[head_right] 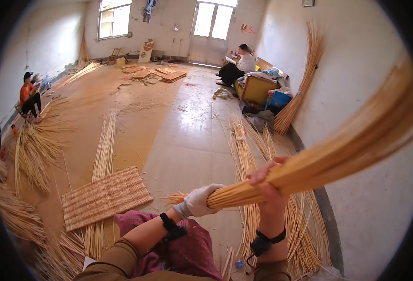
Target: The recorder weaves a flat wicker mat, measures its length with a tape measure, and trims the excess reeds with snips.
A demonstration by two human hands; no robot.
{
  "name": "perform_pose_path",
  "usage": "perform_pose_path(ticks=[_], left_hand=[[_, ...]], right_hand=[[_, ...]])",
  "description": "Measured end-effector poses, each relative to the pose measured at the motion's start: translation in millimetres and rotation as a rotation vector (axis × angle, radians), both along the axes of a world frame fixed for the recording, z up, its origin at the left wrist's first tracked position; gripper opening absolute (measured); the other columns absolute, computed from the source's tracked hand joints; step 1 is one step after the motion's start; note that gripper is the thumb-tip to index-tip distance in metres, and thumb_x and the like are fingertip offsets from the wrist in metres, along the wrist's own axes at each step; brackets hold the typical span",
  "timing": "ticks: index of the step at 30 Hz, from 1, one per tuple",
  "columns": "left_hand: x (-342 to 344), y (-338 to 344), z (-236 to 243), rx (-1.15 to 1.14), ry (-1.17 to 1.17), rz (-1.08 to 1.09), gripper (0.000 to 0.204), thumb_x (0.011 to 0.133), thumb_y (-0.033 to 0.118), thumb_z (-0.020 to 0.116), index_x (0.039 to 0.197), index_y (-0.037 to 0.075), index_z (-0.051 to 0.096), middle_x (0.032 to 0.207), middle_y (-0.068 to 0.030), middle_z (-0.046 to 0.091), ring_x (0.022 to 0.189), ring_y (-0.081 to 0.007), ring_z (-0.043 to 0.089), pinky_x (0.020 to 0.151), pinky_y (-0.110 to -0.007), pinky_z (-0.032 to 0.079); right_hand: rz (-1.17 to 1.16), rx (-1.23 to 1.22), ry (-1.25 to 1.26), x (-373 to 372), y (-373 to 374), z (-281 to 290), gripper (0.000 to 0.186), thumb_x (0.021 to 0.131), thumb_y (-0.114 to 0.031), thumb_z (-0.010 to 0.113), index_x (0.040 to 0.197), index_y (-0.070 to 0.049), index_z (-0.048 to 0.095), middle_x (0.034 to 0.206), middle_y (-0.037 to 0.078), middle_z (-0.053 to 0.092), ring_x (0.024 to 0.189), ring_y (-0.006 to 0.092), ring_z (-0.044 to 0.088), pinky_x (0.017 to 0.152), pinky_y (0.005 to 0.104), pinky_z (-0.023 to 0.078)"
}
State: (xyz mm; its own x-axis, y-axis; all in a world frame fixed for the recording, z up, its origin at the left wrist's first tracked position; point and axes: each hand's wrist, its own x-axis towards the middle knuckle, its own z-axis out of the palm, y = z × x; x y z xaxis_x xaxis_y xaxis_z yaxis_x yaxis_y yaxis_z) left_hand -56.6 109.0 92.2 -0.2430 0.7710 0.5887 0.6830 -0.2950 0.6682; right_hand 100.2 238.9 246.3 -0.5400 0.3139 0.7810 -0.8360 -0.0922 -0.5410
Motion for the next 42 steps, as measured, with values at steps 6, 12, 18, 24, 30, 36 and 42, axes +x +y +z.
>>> perform_pose_path(ticks=[6,12,18,24,30,36,42], left_hand=[[-18.9,13.6,-56.9,-0.164,-0.234,0.133,0.072,0.078,0.033,0.091,0.133,0.006,0.054,0.113,-0.0157,0.069,0.096,-0.0273,0.069,0.086,-0.039,0.056],[-75.5,29.6,-75.6,-0.109,-0.696,-0.007,0.082,0.077,0.011,0.092,0.143,0.005,0.045,0.117,-0.0060,0.068,0.102,-0.0162,0.066,0.090,-0.033,0.059],[-104.7,24.6,-77.1,-0.111,-0.854,-0.030,0.067,0.080,0.008,0.088,0.137,0.004,0.052,0.121,-0.0049,0.068,0.106,-0.0157,0.067,0.089,-0.033,0.059],[-91.7,24.0,-97.8,-0.110,-0.774,0.122,0.062,0.084,0.009,0.086,0.137,0.002,0.053,0.123,-0.0048,0.067,0.109,-0.0158,0.065,0.092,-0.032,0.057],[-81.6,6.0,-68.2,-0.120,-0.720,0.162,0.048,0.089,0.007,0.080,0.130,0.000,0.059,0.119,-0.0058,0.070,0.105,-0.0155,0.067,0.092,-0.033,0.057],[-84.8,8.7,-75.6,-0.447,-0.640,0.177,0.053,0.085,0.016,0.085,0.129,0.001,0.059,0.122,-0.0065,0.070,0.111,-0.0190,0.066,0.094,-0.036,0.056],[-102.8,14.6,-83.9,-0.338,-0.527,0.175,0.044,0.087,0.017,0.084,0.123,0.000,0.066,0.114,-0.0062,0.072,0.107,-0.0165,0.066,0.089,-0.033,0.056]], right_hand=[[-0.246,-0.090,-0.393,-70.4,-3.7,-3.4,0.058,0.084,-0.001,0.077,0.136,0.002,0.050,0.107,0.014,0.069,0.097,0.0260,0.072,0.091,0.0421,0.059],[-0.112,0.234,-0.515,-153.5,32.0,-50.7,0.054,0.090,-0.019,0.079,0.136,0.002,0.059,0.123,0.011,0.071,0.119,0.0207,0.066,0.102,0.0349,0.052],[-0.112,0.230,-0.440,-192.3,31.9,-150.9,0.091,0.077,-0.020,0.093,0.150,-0.007,0.040,0.125,0.008,0.064,0.114,0.0170,0.063,0.098,0.0334,0.053],[-0.050,0.086,-0.522,-195.7,8.0,-166.5,0.089,0.075,-0.022,0.095,0.147,-0.004,0.045,0.124,0.009,0.066,0.113,0.0179,0.064,0.097,0.0328,0.053],[0.023,0.061,-0.570,-183.7,6.8,-131.5,0.089,0.072,-0.021,0.096,0.144,-0.004,0.047,0.128,0.009,0.066,0.107,0.0165,0.066,0.096,0.0322,0.053],[0.047,0.220,-0.504,-188.8,17.2,-143.1,0.088,0.070,-0.019,0.098,0.142,-0.004,0.049,0.125,0.007,0.067,0.114,0.0165,0.063,0.104,0.0335,0.048],[0.186,0.180,-0.598,-203.7,28.1,-165.5,0.058,0.075,-0.019,0.094,0.121,-0.002,0.065,0.106,0.004,0.072,0.100,0.0123,0.065,0.092,0.0303,0.052]])
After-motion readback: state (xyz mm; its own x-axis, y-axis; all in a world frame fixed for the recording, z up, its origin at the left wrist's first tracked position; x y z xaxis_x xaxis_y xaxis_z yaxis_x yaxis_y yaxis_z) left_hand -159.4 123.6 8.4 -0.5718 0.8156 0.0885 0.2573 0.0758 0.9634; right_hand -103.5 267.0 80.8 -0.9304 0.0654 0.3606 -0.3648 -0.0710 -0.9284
